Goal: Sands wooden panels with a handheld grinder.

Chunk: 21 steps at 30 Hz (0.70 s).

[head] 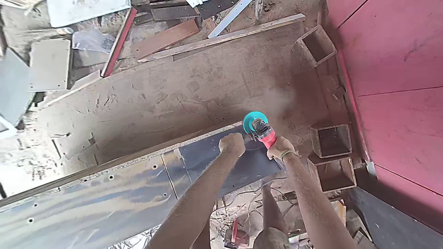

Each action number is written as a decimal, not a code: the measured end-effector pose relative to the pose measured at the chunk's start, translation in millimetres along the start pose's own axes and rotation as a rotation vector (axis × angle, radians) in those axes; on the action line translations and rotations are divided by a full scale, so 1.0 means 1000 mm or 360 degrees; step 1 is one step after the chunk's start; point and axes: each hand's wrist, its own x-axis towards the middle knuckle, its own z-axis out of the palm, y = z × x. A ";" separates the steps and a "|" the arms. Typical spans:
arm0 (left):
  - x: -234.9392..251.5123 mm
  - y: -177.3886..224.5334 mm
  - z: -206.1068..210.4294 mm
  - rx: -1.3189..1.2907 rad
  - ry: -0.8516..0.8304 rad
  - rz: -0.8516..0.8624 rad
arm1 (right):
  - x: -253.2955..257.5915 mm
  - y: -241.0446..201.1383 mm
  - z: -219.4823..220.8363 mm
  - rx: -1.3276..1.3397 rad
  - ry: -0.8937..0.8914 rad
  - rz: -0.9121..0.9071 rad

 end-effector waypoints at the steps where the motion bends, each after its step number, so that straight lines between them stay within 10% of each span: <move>1: 0.000 0.008 -0.002 0.0015 0.0005 0.0022 | 0.004 0.008 0.001 0.0038 0.0012 0.0018; 9: -0.001 0.019 -0.007 0.0032 0.0029 0.0029 | 0.006 0.012 -0.001 0.0073 0.0026 0.0052; 21: -0.022 -0.124 0.041 -0.0185 0.0026 -0.0235 | -0.056 -0.093 0.046 -0.0276 -0.0044 -0.0292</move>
